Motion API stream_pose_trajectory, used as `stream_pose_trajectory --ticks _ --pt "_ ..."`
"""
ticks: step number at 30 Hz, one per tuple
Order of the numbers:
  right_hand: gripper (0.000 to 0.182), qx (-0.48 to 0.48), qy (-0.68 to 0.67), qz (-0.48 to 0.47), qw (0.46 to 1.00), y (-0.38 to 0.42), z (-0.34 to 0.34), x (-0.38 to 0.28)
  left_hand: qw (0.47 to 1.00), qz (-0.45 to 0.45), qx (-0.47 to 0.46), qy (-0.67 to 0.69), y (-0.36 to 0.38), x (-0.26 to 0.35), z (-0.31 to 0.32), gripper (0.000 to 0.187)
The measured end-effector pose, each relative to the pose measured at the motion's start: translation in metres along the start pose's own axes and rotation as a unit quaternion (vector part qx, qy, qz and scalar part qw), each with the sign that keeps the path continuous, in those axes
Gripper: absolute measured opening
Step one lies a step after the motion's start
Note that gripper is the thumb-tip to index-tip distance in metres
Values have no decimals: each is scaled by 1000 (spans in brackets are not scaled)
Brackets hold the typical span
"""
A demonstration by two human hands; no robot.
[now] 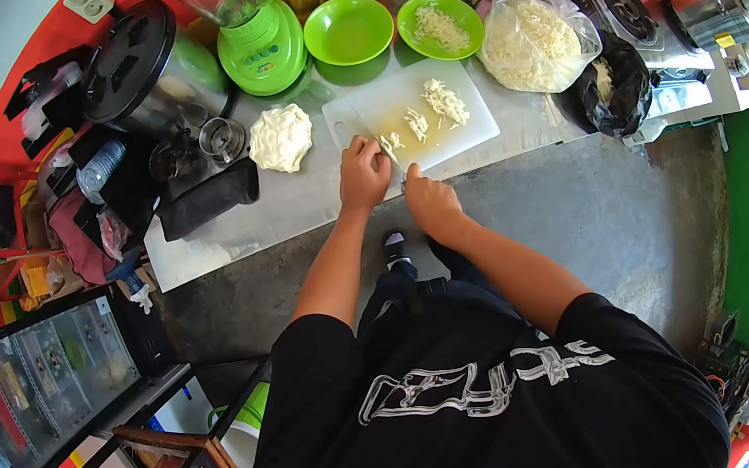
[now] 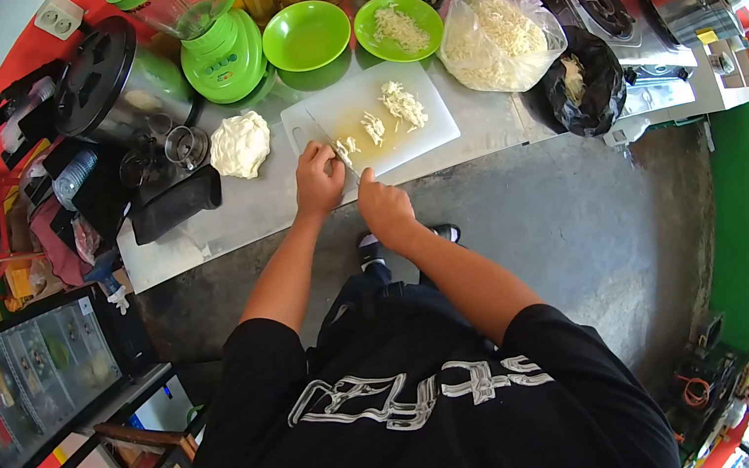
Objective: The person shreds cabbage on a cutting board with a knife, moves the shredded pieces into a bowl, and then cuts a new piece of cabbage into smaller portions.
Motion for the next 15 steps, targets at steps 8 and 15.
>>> stream_pose_trajectory --ticks 8,15 --pt "19 30 -5 -53 998 -13 -15 -8 1000 1 14 5 1 -4 0 7" --pt "16 5 16 -6 1000 4 0 0 1000 4 14 -7 0 1 -2 8"
Point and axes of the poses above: each hand's wrist, its own y-axis away from the middle knuckle, its own z-axis out of the palm, x = y × z, the point moved 9 cm from there along -y, towards the middle knuckle, and after that the axes turned 15 degrees about x, right-handed, at the moved point
